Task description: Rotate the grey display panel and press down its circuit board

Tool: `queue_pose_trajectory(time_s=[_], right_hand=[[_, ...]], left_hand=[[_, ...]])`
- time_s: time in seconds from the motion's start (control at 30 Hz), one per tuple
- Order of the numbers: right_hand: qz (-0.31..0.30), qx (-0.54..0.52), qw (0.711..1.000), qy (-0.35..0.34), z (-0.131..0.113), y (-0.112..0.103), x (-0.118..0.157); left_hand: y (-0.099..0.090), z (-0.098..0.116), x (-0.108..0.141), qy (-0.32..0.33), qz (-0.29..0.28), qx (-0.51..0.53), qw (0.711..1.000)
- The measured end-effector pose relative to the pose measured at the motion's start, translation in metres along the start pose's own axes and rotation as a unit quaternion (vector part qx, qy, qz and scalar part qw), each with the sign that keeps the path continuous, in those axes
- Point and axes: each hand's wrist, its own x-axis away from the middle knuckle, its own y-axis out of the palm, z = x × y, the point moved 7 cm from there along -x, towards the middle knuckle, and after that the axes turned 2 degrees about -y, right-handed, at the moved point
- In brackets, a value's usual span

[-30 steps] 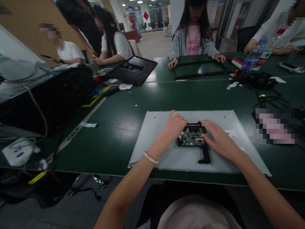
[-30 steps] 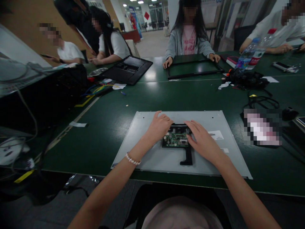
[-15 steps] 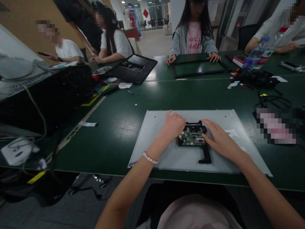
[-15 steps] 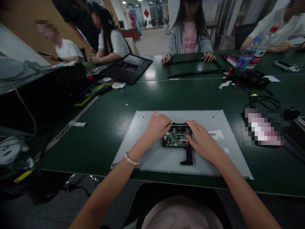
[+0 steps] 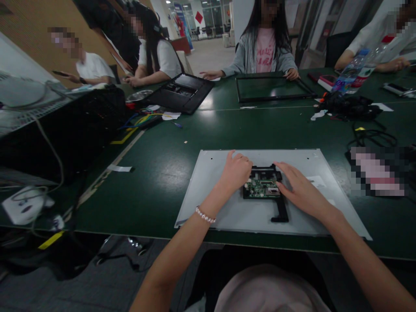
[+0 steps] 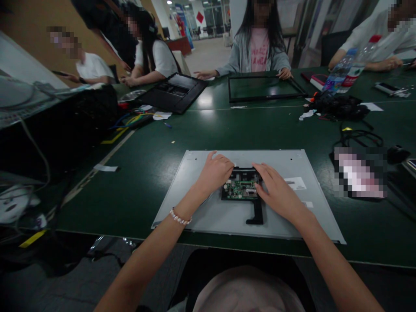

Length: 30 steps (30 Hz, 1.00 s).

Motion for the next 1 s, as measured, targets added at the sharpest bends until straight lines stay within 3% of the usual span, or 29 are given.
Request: queue_pose_trajectory(time_s=[0.4,0.6,0.7,0.8,0.9,1.0], right_hand=[[0.012,-0.001,1.000,-0.008,0.002,-0.001,0.001],[0.012,0.002,1.000,0.000,0.000,-0.005,0.002],[0.011,0.006,1.000,0.001,-0.001,-0.006,0.003],[0.011,0.003,1.000,-0.002,-0.002,-0.006,0.004],[0.007,0.001,1.000,-0.003,-0.004,-0.004,0.004],[0.000,0.003,1.000,-0.006,-0.006,-0.002,0.004]], left_hand=[[-0.007,-0.007,0.001,-0.045,0.030,0.016,0.998],[-0.025,-0.034,0.004,-0.121,0.080,0.030,0.989],[-0.042,-0.064,0.012,-0.181,0.096,0.032,0.978],[-0.056,-0.106,0.030,-0.243,0.079,0.007,0.967],[-0.063,-0.162,0.064,-0.322,0.062,-0.041,0.944],[-0.062,-0.219,0.114,-0.401,0.042,-0.086,0.911]])
